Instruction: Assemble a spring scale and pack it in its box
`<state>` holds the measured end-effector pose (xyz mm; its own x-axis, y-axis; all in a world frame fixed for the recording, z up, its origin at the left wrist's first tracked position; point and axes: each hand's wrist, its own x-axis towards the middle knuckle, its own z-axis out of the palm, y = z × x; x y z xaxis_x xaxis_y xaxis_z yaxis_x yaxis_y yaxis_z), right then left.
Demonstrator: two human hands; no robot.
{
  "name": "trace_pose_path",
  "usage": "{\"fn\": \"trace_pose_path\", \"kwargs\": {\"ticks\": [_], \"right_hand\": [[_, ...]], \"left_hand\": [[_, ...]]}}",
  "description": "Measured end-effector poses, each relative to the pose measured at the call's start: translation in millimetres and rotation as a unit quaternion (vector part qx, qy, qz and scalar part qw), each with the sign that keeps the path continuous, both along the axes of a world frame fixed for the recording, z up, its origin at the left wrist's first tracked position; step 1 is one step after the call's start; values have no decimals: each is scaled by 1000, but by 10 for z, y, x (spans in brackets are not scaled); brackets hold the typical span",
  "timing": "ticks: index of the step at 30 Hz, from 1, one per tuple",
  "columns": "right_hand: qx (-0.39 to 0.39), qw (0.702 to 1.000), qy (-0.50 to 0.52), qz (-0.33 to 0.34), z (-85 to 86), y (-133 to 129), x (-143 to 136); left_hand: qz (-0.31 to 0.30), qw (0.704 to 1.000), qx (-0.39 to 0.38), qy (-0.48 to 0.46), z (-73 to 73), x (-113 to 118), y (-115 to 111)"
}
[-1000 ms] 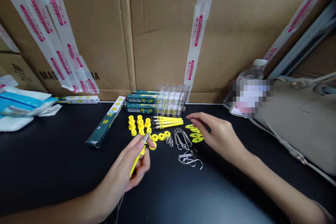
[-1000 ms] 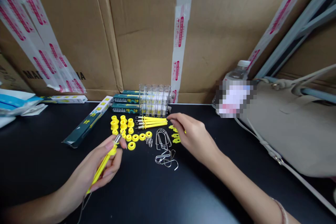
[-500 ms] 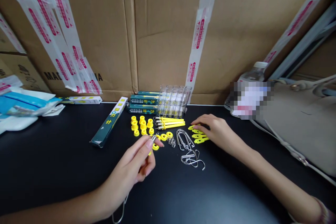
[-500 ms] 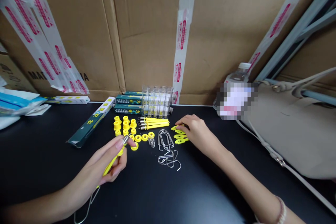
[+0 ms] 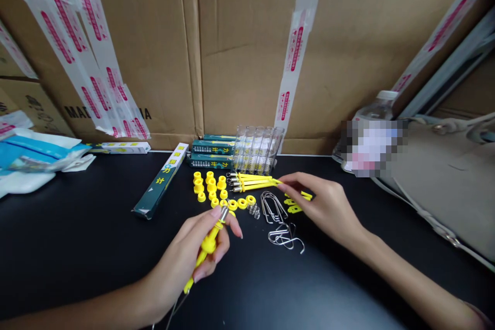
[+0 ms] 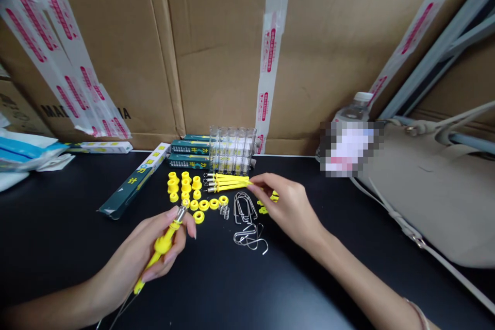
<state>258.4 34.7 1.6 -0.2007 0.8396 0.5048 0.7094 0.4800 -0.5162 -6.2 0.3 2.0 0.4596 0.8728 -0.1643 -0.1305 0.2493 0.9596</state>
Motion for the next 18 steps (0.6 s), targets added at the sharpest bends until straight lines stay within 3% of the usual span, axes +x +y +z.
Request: {"fn": "trace_pose_path", "kwargs": {"ticks": [8, 11, 18], "right_hand": [[-72, 983, 141, 94, -24, -454, -547], [-87, 970, 203, 101, -29, -510, -606], [-63, 978, 182, 80, -69, -511, -625]], "left_hand": [[1, 1000, 5, 15, -36, 31, -68], [-12, 999, 9, 33, -57, 40, -67], [-47, 997, 24, 52, -45, 17, -93]]}}
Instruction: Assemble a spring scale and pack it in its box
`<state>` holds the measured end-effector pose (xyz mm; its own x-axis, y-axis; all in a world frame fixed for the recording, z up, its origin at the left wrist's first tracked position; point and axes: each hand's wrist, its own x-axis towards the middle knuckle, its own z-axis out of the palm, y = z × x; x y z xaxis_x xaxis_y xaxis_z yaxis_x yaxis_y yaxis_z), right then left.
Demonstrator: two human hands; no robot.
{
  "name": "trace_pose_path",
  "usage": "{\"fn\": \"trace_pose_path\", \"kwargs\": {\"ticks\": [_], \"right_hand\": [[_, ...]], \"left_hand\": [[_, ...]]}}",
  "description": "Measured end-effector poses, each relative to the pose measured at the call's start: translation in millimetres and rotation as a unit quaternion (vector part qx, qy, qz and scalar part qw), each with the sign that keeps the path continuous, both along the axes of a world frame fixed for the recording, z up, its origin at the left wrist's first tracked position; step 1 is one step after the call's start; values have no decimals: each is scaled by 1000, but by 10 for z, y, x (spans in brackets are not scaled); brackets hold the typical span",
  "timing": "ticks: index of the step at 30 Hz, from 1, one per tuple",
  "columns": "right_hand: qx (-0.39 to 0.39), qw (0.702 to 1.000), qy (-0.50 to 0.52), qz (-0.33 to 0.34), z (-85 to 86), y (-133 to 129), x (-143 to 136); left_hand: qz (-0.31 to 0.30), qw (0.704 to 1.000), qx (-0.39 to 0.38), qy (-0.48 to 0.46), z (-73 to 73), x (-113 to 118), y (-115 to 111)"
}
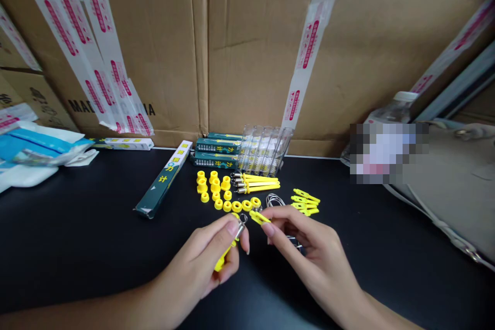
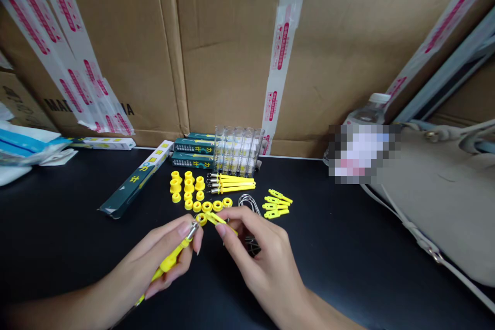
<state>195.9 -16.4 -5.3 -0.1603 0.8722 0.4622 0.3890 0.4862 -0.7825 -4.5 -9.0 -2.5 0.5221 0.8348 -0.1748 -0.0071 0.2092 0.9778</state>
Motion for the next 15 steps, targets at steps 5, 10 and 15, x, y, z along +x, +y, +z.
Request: {"fn": "trace_pose_path", "kwargs": {"ticks": [5, 10, 15], "right_hand": [[-10, 1000, -1, 20, 25, -10, -23], [-56, 998, 13, 40, 18, -12, -7], [-83, 994, 29, 58, 27, -6, -13]], "left_hand": [[-5, 999, 14, 45, -20, -1, -7], [-7, 996, 41, 78, -20, -8, -19], [-1, 989, 66, 129, 11, -16, -53]]}}
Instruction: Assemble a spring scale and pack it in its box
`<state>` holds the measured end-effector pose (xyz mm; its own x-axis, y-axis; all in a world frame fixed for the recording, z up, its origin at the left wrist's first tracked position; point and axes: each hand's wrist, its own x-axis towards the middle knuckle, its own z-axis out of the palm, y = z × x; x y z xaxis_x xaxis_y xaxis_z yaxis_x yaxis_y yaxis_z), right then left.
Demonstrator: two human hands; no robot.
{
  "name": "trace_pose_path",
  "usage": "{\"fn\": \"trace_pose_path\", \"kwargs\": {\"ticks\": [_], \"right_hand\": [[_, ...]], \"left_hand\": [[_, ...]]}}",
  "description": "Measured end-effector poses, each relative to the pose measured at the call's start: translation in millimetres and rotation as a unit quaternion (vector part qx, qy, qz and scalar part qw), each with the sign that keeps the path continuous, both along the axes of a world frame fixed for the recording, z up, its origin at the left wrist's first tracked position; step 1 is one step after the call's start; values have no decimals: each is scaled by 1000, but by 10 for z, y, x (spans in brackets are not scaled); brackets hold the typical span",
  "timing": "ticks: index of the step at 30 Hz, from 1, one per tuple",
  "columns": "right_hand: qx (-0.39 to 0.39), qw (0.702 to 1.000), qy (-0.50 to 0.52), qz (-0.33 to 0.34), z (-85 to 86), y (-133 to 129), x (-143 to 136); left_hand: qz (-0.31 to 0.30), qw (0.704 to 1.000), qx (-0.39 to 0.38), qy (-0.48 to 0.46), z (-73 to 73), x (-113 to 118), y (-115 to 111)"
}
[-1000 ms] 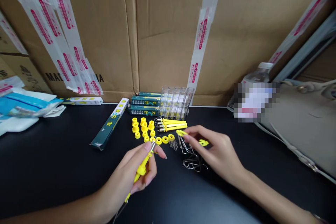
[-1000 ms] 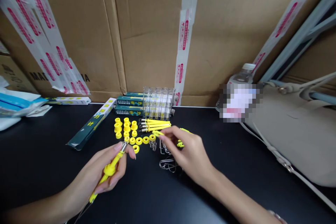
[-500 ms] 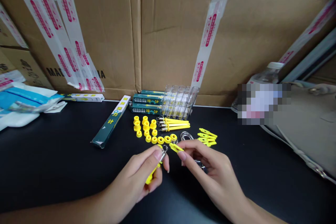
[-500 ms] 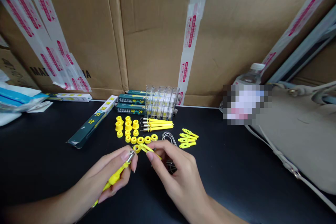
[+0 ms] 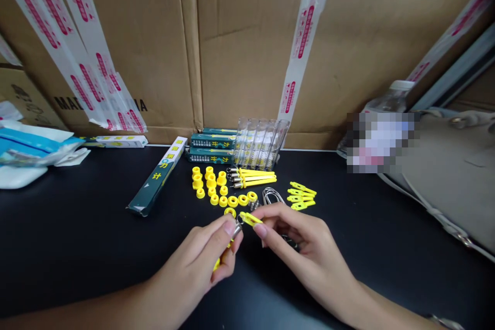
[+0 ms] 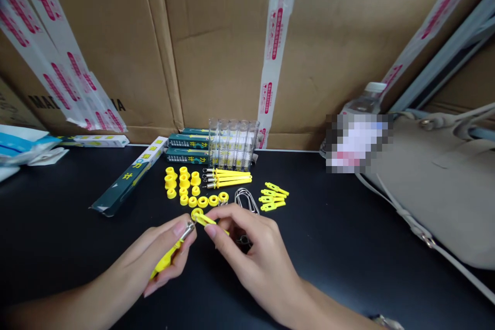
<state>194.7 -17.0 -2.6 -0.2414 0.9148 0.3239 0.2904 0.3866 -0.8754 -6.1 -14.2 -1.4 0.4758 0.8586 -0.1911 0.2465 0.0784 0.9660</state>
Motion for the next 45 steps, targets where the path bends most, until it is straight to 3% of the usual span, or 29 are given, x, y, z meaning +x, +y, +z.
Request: {"fn": "trace_pose_path", "kwargs": {"ticks": [7, 16, 24, 37, 45], "right_hand": [[22, 1000, 0, 10, -4, -28, -4], [100, 994, -34, 18, 51, -71, 16], [17, 999, -8, 43, 47, -70, 19], [7, 999, 2, 40, 38, -85, 7], [-139, 988, 25, 63, -34, -101, -42]], "left_hand": [[0, 998, -1, 59, 59, 31, -1], [-23, 999, -22, -5, 57, 41, 56], [-28, 997, -52, -51, 35, 20, 75], [-20, 999, -26, -13, 5, 22, 94], [-39, 995, -83, -38, 33, 33, 143]]}}
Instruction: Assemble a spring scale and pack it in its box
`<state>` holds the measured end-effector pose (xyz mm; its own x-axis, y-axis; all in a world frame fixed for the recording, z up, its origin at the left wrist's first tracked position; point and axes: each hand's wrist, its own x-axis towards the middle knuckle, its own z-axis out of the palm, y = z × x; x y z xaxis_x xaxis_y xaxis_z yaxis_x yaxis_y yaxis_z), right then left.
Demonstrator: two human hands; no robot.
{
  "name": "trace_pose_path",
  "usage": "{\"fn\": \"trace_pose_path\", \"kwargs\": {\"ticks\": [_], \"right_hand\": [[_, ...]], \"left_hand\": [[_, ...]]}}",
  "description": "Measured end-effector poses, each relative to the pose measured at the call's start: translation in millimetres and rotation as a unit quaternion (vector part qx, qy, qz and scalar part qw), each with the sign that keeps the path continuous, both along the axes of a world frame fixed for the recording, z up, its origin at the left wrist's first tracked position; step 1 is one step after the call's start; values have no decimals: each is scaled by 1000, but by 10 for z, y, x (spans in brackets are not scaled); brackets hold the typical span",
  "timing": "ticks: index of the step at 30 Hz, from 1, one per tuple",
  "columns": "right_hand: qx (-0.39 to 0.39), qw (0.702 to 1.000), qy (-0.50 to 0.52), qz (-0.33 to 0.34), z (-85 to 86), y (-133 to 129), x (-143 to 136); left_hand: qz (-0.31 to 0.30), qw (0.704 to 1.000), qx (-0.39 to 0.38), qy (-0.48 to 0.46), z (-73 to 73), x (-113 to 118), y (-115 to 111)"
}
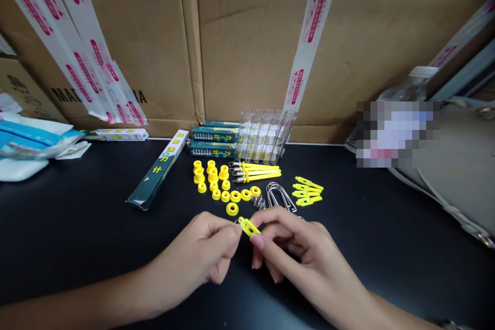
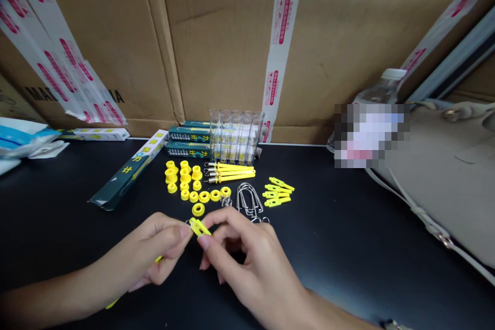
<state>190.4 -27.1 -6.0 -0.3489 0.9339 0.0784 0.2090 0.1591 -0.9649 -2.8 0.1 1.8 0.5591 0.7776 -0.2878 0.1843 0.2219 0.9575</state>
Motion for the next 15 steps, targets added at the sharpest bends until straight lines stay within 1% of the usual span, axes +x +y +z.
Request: {"fn": "trace_pose_path", "kwargs": {"ticks": [3, 6, 10, 13, 15], "right_hand": [[-1, 1000, -2, 2, 0, -1, -4], [8, 1000, -4, -2, 10, 12, 2], [45, 999, -8, -20, 11, 33, 16], [64, 997, -11, -33, 3, 36, 30], [74, 997, -12, -33, 3, 36, 40]], "left_hand": [[-14, 1000, -13, 2, 20, 5, 28], [-25, 1000, -10, 15, 54, 4, 58], [-22, 999, -6, 43, 95, -8, 71], [0, 998, 31, 53, 58, -19, 60], [-1, 997, 58, 53, 15, -21, 48]]}}
